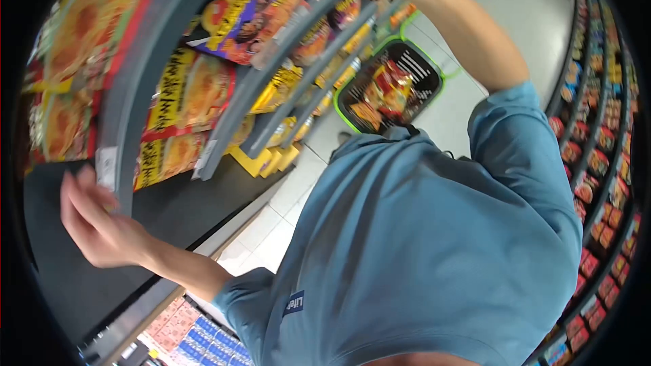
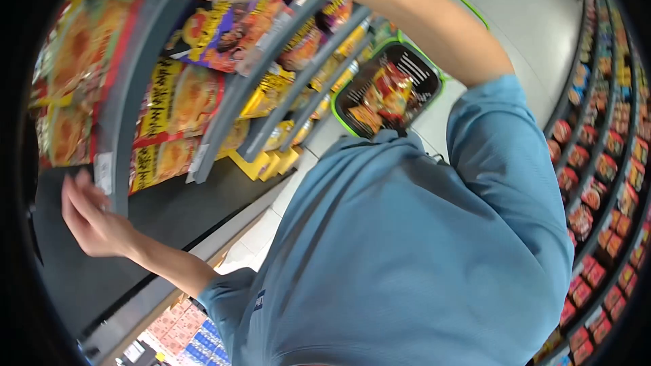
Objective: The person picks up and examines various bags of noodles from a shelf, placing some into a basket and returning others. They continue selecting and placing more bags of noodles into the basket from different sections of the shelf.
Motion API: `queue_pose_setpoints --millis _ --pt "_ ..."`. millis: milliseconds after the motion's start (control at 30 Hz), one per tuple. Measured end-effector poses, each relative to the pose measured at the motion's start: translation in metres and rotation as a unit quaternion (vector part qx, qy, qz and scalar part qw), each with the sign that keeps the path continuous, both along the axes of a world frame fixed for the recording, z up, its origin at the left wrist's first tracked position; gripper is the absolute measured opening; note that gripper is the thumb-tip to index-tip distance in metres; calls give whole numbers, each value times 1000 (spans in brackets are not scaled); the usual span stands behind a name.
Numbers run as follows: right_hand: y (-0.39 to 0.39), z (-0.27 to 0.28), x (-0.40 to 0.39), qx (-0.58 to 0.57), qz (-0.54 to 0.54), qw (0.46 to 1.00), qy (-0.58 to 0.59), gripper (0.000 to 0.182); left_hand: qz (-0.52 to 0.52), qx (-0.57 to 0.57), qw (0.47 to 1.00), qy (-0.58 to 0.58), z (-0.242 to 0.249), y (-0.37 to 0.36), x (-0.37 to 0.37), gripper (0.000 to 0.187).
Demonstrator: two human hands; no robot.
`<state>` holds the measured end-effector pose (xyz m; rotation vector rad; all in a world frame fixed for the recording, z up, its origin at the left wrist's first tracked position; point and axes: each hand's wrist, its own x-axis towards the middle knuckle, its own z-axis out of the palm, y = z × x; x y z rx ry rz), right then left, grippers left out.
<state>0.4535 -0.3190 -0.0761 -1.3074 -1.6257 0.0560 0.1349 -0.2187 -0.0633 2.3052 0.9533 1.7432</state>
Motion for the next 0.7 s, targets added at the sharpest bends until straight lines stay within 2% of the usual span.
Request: queue_pose_setpoints --millis 33,67,100,133,167,200,233,267,300,333,367,400,433,500,533,600,700 --pt "-1 -58 14 -4 59 996 64 26 -30 -27 999 -10 -30 -9 -11 21" --pt "-32 -88 19 -66 -9 997 42 29 -74 -32 996 25 -61 -20 -15 18" --pt "-55 -131 30 -154 -48 983 86 27 -95 -107 989 38 -94 -36 -5 16" --pt "-77 -184 35 -185 -87 961 187 26 -92 -268 958 39 -125 -51 5 19" --pt "-107 -242 45 -328 -134 897 264 24 -109 -403 904 89 -153 -57 20 22" --pt "-141 -315 50 -272 -205 925 168 24 -127 -517 835 138 -183 -62 33 25" --pt "-184 -370 42 -342 -302 878 142 24 -196 -599 767 118 -235 -61 27 26" --pt "-223 -389 31 -463 -332 802 179 24 -173 -650 724 154 -284 -64 21 29" --pt "-275 -465 24 -541 -369 736 173 27 -148 -697 687 142 -322 -70 14 31" --pt "-321 -500 7 -521 -385 738 186 24 -130 -722 662 151 -347 -77 8 32" --pt "-356 -519 -10 -542 -393 704 236 23 -110 -747 635 161 -363 -85 2 33" --pt "-381 -533 -20 -561 -398 668 283 21 -107 -750 630 170 -374 -91 0 33" --pt "-396 -545 -26 -566 -397 662 290 21 -90 -753 620 201 -382 -96 -2 33" --pt "-422 -566 -42 -581 -405 612 353 19 -75 -759 597 250 -399 -105 -15 34" --pt "-424 -571 -45 -587 -400 605 360 19 -68 -761 592 258 -405 -108 -21 34" --pt "-411 -592 -43 -579 -386 596 401 19 -41 -787 522 325 -415 -115 -34 37" --pt "-387 -641 -31 -576 -351 624 394 21 1 -795 477 375 -419 -126 -60 38"
